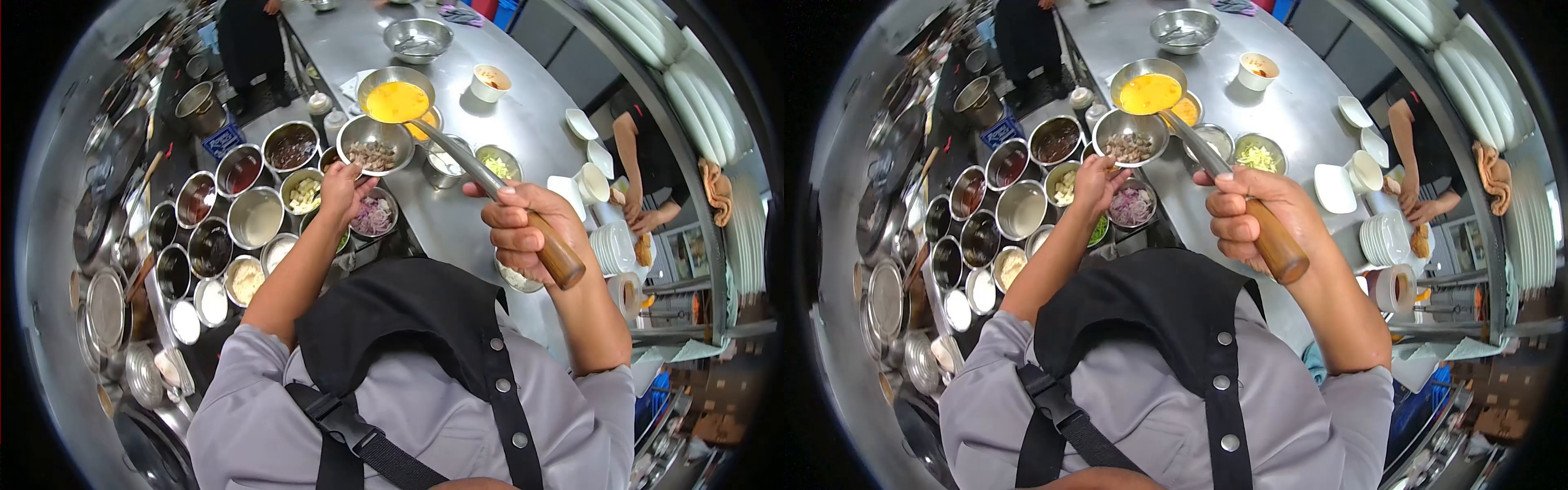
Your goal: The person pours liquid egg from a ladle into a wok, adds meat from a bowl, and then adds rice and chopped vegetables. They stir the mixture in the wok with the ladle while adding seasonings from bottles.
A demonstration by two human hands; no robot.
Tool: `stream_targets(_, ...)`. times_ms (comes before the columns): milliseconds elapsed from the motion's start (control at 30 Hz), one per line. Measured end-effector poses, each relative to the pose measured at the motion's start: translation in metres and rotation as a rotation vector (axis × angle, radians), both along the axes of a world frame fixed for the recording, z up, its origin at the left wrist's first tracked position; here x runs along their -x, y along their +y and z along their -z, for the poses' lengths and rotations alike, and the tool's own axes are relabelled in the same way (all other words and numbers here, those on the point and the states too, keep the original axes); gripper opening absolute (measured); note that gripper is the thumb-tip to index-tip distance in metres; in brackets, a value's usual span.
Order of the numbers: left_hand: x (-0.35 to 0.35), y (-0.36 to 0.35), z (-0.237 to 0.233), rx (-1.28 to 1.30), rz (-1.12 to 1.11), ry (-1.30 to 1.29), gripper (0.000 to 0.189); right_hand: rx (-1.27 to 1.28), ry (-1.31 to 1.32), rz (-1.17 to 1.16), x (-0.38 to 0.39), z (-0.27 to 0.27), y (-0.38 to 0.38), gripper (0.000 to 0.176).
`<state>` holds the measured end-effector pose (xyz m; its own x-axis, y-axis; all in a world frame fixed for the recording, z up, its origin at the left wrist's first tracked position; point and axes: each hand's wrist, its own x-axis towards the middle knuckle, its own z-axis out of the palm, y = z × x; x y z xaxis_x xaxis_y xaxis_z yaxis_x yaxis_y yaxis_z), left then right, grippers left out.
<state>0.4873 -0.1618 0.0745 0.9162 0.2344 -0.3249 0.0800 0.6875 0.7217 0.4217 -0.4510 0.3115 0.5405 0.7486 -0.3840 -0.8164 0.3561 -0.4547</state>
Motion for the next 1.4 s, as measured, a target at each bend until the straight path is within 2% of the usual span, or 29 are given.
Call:
stream_targets(267, 0.053, 0.008, -0.02, -0.007, -0.162, -0.009, 0.011, -0.087, 0.104, -0.18, 0.025, 0.01, -0.005, 0.03)
stream_targets(333, 0.069, 0.008, -0.025, -0.04, -0.21, -0.04, 0.016, -0.21, 0.131, -0.243, 0.027, 0.019, -0.004, 0.03)
stream_targets(500, 0.095, 0.015, -0.013, -0.082, -0.286, -0.015, 0.014, -0.326, 0.206, -0.295, 0.037, 0.037, -0.003, 0.028)
stream_targets(567, 0.1, 0.013, -0.014, -0.08, -0.288, 0.006, 0.012, -0.268, 0.229, -0.242, 0.042, 0.037, -0.002, 0.04)
stream_targets(900, 0.07, -0.002, -0.012, -0.052, -0.164, -0.022, 0.007, -0.196, 0.14, -0.094, 0.025, 0.031, -0.017, 0.037)
stream_targets(933, 0.066, -0.004, -0.014, -0.057, -0.16, -0.019, 0.006, -0.186, 0.099, -0.132, 0.017, 0.034, -0.02, 0.023)
stream_targets(1100, 0.05, -0.004, -0.014, -0.003, -0.114, -0.001, 0.007, -0.118, 0.021, -0.019, -0.01, 0.035, -0.021, 0.023)
stream_targets(1233, 0.05, -0.002, -0.011, 0.008, -0.116, -0.009, 0.009, 0.031, -0.106, 0.052, -0.032, 0.051, -0.018, 0.022)
stream_targets(1300, 0.05, -0.002, -0.01, 0.014, -0.119, -0.004, 0.009, 0.253, -0.205, 0.151, -0.038, 0.059, -0.014, 0.033)
stream_targets(1367, 0.051, 0.002, -0.007, 0.01, -0.138, 0.0, 0.009, 0.316, -0.233, 0.174, -0.043, 0.066, -0.01, 0.032)
stream_targets(1400, 0.051, 0.004, -0.002, -0.018, -0.125, 0.0, 0.017, 0.371, -0.26, 0.193, -0.045, 0.07, -0.009, 0.032)
